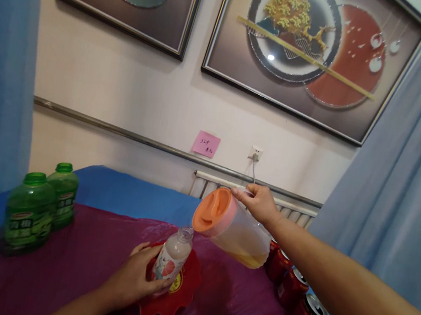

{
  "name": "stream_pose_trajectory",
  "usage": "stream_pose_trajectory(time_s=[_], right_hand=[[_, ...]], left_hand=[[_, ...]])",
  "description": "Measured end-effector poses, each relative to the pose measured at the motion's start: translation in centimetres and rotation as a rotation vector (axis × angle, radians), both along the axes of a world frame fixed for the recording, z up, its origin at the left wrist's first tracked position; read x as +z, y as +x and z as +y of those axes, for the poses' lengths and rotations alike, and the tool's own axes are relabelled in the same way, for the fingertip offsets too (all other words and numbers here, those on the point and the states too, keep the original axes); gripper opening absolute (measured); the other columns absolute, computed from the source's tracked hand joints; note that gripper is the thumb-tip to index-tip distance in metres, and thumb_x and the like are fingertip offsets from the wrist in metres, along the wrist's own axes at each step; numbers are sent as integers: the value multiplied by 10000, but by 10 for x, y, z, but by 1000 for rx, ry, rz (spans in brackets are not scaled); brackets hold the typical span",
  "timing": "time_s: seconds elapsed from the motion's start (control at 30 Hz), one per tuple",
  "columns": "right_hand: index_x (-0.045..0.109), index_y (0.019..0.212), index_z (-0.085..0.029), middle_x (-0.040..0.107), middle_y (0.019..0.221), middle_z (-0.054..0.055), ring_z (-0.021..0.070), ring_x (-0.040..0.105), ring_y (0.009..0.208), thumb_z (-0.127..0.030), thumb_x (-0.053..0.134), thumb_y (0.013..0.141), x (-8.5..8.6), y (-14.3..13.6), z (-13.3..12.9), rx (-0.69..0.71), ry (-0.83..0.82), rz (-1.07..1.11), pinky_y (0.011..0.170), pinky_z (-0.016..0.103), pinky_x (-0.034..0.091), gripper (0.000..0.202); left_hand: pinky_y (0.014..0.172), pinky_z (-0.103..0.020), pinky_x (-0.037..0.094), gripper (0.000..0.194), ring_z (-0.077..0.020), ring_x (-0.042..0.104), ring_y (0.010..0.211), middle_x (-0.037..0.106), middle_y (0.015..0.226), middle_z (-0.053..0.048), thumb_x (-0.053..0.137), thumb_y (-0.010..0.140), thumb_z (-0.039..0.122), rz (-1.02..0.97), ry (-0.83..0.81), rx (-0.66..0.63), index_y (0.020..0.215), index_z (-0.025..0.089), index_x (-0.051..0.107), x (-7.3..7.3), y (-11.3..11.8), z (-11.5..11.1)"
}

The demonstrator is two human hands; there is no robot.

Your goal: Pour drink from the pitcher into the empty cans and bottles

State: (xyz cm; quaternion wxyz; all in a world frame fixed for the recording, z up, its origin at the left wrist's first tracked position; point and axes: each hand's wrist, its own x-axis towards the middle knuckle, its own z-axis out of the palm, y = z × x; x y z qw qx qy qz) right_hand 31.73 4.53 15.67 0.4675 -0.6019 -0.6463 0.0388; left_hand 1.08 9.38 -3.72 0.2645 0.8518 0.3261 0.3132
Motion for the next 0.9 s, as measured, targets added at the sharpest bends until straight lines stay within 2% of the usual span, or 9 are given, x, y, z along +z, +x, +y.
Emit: stream_pose_trajectory(time_s=[0.33, 0.9], right_hand=[[356, 529, -238, 284, 540, -58, 91, 251, 532, -827, 670, 665, 2, 0, 3, 9, -31, -44, 483, 254, 197, 682], [341, 538, -240, 276, 547, -60, 92, 248, 540, -810, 665, 688, 5, 0, 6, 6, -40, -107, 492, 261, 178, 673]], left_hand=[[1191, -589, 199, 602, -354, 637, 1183, 737, 1267, -53, 796, 698, 341, 27, -29, 1, 1274, 275, 634, -1, 1, -1], [1205, -579, 196, 616, -346, 641, 1198, 737, 1277, -61, 793, 693, 346, 44, -25, 6, 1284, 272, 637, -4, 1, 3]])
